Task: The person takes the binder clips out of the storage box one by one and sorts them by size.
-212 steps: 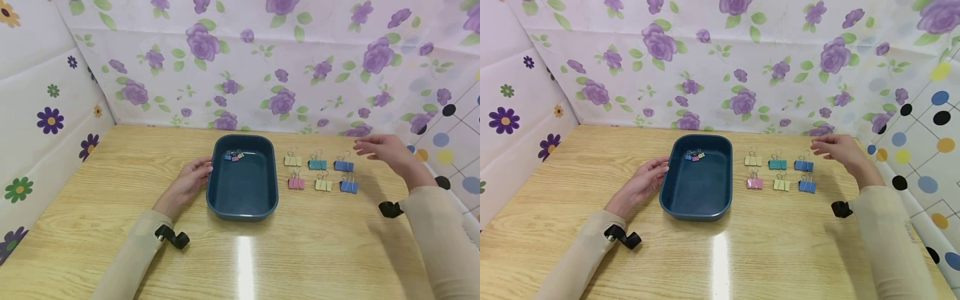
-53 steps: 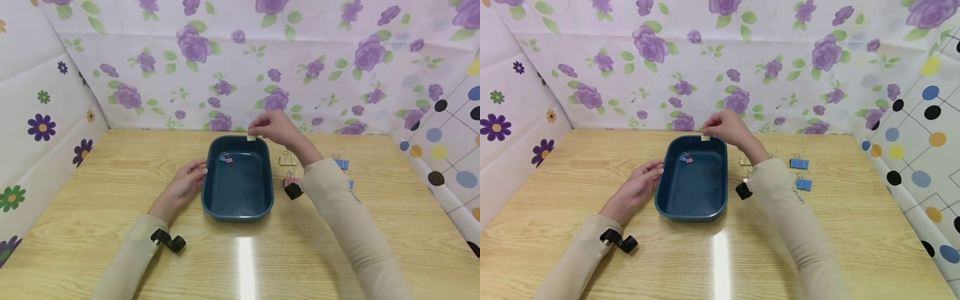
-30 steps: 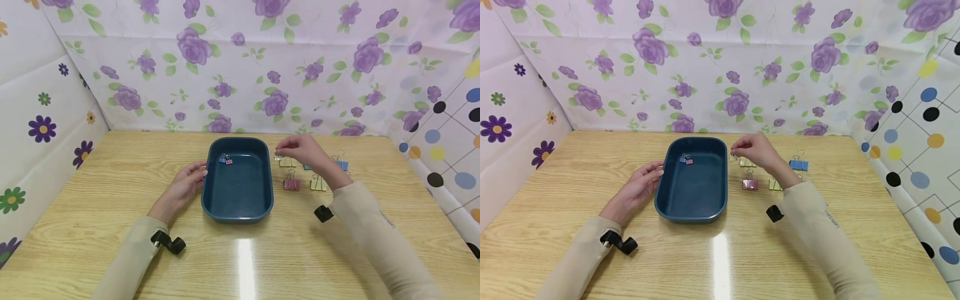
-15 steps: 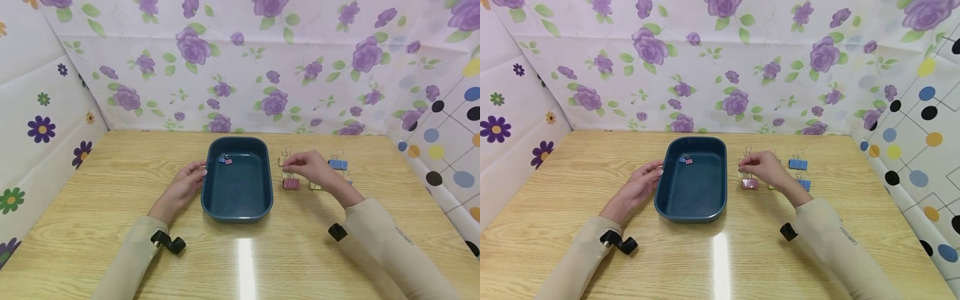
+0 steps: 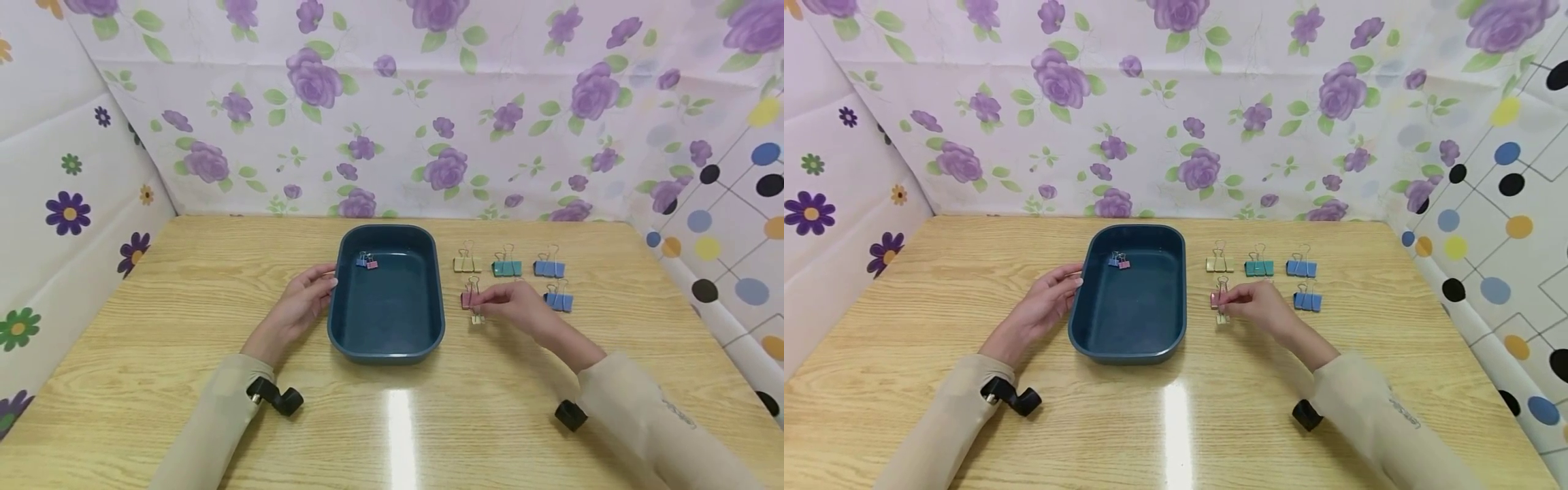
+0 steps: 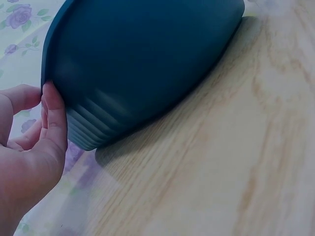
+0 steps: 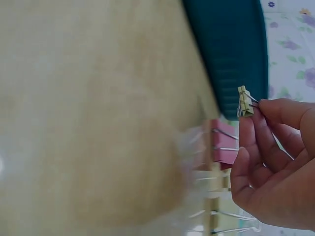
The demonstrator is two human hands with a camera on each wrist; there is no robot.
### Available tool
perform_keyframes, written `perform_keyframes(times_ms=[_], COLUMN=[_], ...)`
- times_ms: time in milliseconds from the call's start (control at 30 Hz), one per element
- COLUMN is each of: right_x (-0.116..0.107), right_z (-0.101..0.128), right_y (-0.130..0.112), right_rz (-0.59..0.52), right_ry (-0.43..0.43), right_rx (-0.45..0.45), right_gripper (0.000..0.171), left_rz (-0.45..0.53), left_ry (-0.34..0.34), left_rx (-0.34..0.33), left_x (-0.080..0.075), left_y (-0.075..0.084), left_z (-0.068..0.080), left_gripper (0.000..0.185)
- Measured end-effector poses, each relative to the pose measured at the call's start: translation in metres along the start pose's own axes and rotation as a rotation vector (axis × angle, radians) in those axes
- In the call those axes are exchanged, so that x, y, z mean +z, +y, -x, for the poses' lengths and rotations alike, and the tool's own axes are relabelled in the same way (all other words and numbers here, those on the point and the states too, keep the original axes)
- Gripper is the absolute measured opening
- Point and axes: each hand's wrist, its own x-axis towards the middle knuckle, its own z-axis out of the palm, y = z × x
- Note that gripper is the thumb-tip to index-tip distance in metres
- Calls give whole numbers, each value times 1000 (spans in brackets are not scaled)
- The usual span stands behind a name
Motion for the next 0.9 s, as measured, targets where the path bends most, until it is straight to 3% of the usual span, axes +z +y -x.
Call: perform_keyframes(times_ms=[367, 600, 900], right_x=[10, 11, 14], right_z=[7, 8, 10], right_y=[12, 12, 16], right_rz=[46, 97, 85], right_ry=[18, 32, 19], right_rx=[76, 60, 46], right_gripper=[18, 15, 13], left_rz=[19, 7, 11], left_ry=[-15, -5, -5], left_rx=[23, 16, 9], left_x=[0, 2, -1], left_y=[1, 2, 1], left_z=[0, -1, 0], left_gripper=[42, 44, 41])
